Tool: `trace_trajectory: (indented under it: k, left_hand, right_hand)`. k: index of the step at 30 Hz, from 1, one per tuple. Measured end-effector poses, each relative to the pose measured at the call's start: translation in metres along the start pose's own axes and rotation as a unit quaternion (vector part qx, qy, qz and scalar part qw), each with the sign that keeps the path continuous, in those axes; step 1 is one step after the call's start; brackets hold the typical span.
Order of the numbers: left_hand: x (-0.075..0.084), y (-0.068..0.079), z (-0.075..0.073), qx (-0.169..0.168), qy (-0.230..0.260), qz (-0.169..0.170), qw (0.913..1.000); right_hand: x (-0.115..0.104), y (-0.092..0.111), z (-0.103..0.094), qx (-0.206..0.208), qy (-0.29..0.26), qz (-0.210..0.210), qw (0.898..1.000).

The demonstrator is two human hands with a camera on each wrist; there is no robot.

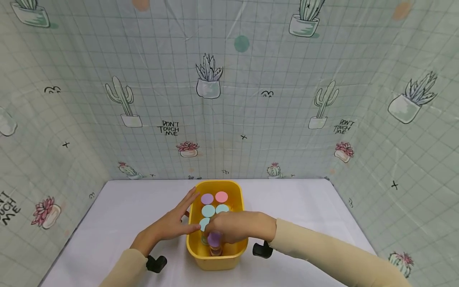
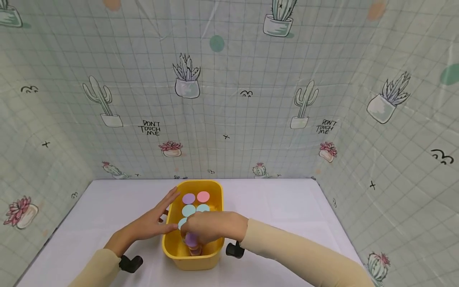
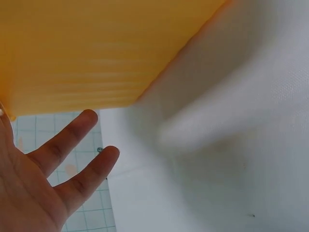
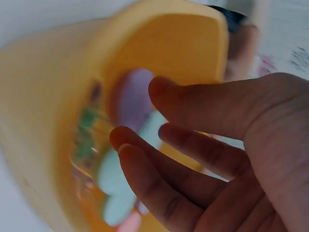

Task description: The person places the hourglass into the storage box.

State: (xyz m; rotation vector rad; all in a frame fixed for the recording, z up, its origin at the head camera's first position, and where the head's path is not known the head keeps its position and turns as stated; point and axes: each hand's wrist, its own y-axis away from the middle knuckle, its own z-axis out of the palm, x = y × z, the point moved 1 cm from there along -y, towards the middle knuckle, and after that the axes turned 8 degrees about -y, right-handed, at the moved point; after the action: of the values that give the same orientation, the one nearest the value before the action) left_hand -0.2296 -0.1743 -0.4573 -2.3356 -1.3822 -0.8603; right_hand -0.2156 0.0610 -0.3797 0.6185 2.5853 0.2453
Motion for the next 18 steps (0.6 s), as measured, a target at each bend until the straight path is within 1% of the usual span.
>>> trace_trajectory:
  k: [4, 7, 9, 12, 14, 18]
  left_hand:
    - [-0.001, 0.0, 0.001, 0.002, 0.0, -0.002, 1.0]
    - [0.0, 0.0, 0.001, 0.005, 0.002, -0.001, 1.0]
    - [0.0, 0.0, 0.002, 0.013, 0.0, -0.001, 0.9999]
    - [0.001, 0.001, 0.001, 0.031, -0.009, 0.002, 0.9995]
    - [0.001, 0.002, 0.0, 0.042, -0.02, 0.002, 0.9989]
    - [0.001, 0.004, -0.001, 0.052, -0.033, 0.005, 0.9981]
  right_hand:
    - [0.004, 0.019, -0.014, 0.049, -0.059, -0.003, 0.997]
    - [0.013, 0.039, -0.023, 0.103, -0.102, -0.002, 0.989]
    - [0.022, 0.052, -0.027, 0.15, -0.111, 0.0, 0.982]
    - [0.04, 0.07, -0.027, 0.217, -0.105, 0.027, 0.97]
    - [0.054, 0.081, -0.022, 0.257, -0.093, 0.049, 0.961]
    - [0.085, 0.1, -0.006, 0.323, -0.097, 0.107, 0.935]
